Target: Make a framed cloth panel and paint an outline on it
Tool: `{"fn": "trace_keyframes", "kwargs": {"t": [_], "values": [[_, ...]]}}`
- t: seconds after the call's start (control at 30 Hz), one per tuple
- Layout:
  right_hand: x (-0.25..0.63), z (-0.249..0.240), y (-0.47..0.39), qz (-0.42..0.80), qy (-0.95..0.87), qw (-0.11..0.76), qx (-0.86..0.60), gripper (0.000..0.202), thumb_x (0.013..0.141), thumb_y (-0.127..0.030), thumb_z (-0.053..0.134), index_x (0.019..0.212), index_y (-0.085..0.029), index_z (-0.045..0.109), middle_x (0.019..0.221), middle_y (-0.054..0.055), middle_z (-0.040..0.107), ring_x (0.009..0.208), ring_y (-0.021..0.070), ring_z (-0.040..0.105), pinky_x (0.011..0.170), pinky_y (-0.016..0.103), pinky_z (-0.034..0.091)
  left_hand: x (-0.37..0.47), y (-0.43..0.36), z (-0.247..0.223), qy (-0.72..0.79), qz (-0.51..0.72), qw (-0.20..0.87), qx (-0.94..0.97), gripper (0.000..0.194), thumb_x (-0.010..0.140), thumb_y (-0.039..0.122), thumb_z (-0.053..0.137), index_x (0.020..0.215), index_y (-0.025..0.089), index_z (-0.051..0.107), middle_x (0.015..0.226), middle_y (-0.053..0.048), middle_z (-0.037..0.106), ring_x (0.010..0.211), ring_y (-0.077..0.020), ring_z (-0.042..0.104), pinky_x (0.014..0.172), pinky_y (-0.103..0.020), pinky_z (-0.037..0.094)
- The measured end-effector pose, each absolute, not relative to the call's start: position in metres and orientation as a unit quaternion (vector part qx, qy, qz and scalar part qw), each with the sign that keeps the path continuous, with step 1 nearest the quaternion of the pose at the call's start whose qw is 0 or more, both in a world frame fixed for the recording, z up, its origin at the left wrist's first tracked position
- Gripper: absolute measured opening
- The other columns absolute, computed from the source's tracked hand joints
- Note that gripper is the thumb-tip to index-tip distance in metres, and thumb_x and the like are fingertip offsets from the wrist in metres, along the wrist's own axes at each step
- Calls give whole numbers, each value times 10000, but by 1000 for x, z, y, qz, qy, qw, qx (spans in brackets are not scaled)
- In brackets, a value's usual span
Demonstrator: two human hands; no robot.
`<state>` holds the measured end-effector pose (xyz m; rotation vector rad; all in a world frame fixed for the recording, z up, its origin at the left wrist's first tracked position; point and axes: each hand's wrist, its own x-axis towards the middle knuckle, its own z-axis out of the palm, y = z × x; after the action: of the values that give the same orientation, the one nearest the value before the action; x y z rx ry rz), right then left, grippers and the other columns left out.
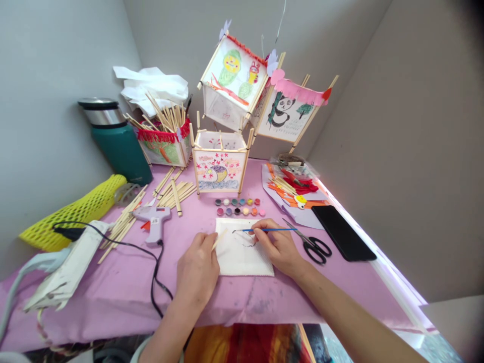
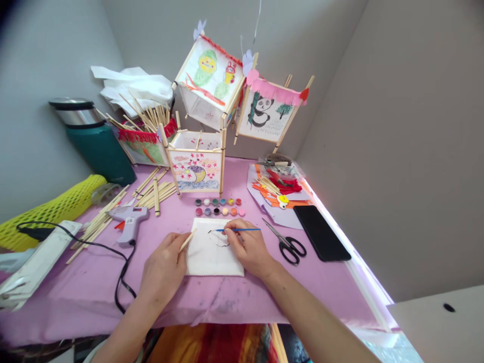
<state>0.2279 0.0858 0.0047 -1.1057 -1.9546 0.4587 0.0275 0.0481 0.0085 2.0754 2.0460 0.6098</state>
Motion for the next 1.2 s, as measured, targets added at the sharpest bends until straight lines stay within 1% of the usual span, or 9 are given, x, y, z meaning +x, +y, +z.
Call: {"fn": "trace_keyframes", "kwargs": {"t": [0.2,0.43,0.7,0.87,1.2], "values": [[227,4,87,169,-790,401,-432,235,913,-250,434,721,-210,563,824,42,638,780,176,590,731,305,449,27,47,9,686,200,87,694,399,845,92,377,1177,198,570,1072,-50,605,934,-201,605,788,-308,466],[225,5,86,155,-806,391,-416,198,913,-241,431,783,-211,577,816,34,651,759,171,593,704,297,455,28,48,9,688,197,86,694,395,842,93,384,1175,198,569,1082,-54,607,938,-191,605,791,-288,460],[226,2,87,186,-773,420,-437,248,921,-266,419,728,-213,565,832,43,631,782,176,599,737,302,459,28,49,9,688,198,86,693,396,848,94,383,1180,201,569,1082,-49,606,939,-200,605,792,-303,462],[226,2,87,178,-778,409,-443,240,918,-264,424,725,-214,558,834,42,629,793,181,592,745,308,447,27,48,10,687,198,92,693,397,852,93,376,1183,195,570,1080,-51,603,937,-206,603,791,-312,461],[225,3,87,159,-801,401,-414,171,909,-242,448,816,-209,587,801,32,650,751,169,593,708,293,450,28,48,10,688,196,87,693,393,850,92,388,1181,198,571,1082,-46,602,940,-203,602,789,-306,461]]}}
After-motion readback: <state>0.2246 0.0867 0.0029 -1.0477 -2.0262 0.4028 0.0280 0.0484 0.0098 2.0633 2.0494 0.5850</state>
